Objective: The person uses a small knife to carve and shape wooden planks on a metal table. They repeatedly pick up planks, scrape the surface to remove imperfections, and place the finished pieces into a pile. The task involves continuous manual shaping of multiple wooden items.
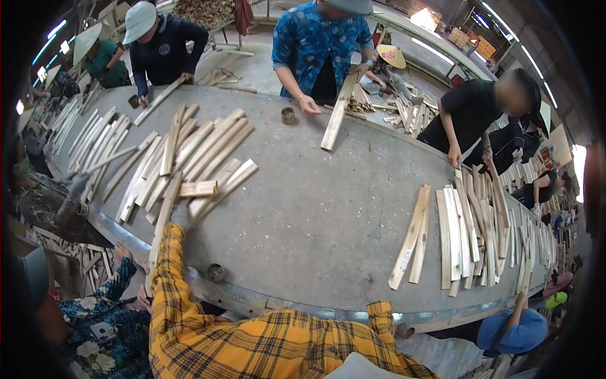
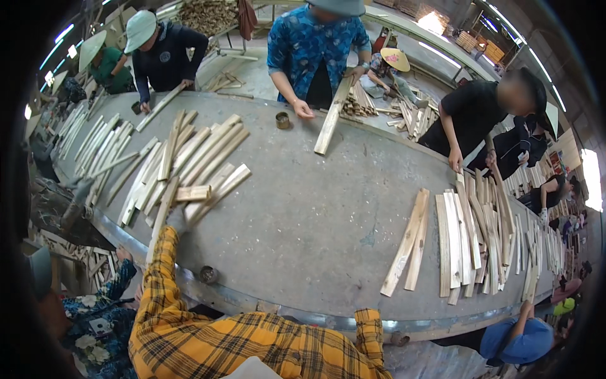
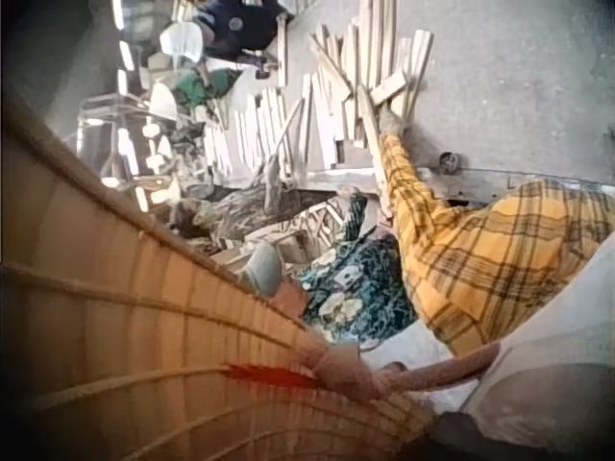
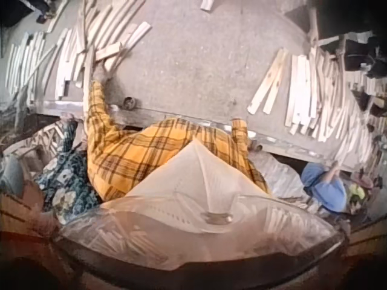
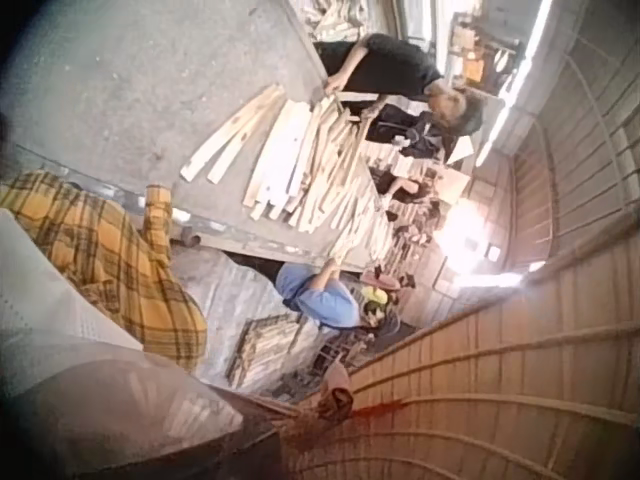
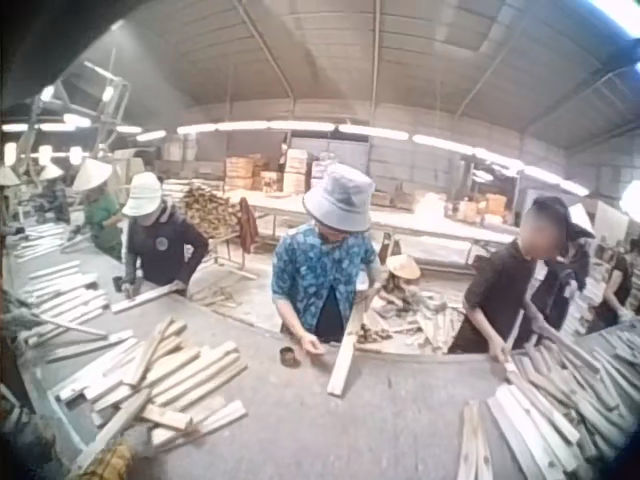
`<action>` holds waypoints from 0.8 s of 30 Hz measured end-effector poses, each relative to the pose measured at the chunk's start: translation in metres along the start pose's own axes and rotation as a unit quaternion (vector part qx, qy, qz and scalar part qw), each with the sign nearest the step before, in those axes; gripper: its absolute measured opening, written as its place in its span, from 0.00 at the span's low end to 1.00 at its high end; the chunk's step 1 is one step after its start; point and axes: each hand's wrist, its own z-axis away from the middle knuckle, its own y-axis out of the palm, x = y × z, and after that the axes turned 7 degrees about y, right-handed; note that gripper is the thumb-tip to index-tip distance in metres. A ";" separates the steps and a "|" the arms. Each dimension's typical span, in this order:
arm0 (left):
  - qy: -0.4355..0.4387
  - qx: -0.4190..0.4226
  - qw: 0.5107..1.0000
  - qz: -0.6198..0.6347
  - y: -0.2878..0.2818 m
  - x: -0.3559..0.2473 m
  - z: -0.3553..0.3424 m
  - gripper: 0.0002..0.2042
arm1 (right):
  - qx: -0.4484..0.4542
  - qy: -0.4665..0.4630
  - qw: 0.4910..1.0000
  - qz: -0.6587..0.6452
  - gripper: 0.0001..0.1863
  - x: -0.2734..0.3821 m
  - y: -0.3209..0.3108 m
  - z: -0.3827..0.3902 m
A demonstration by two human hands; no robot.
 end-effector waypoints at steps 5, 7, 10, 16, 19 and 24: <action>0.034 0.050 0.994 -0.088 0.026 0.008 -0.033 0.35 | 0.033 -0.038 0.998 -0.029 0.18 0.014 0.028 -0.016; 0.021 0.047 0.995 -0.090 0.016 0.001 -0.024 0.34 | 0.096 -0.036 0.995 -0.004 0.20 0.034 0.023 -0.020; 0.017 0.037 0.999 -0.032 0.017 -0.022 -0.033 0.37 | 0.105 -0.046 0.993 0.009 0.21 0.040 0.010 -0.012; 0.066 0.022 0.979 0.191 0.013 -0.116 -0.037 0.29 | 0.067 0.008 0.998 -0.010 0.14 0.011 0.006 -0.006; 0.035 0.027 0.972 0.230 0.013 -0.154 -0.006 0.35 | 0.039 -0.021 0.999 -0.022 0.15 0.002 0.011 -0.007; 0.040 0.031 0.955 0.293 0.041 -0.254 0.056 0.38 | 0.013 -0.054 0.998 -0.023 0.14 0.001 0.010 0.006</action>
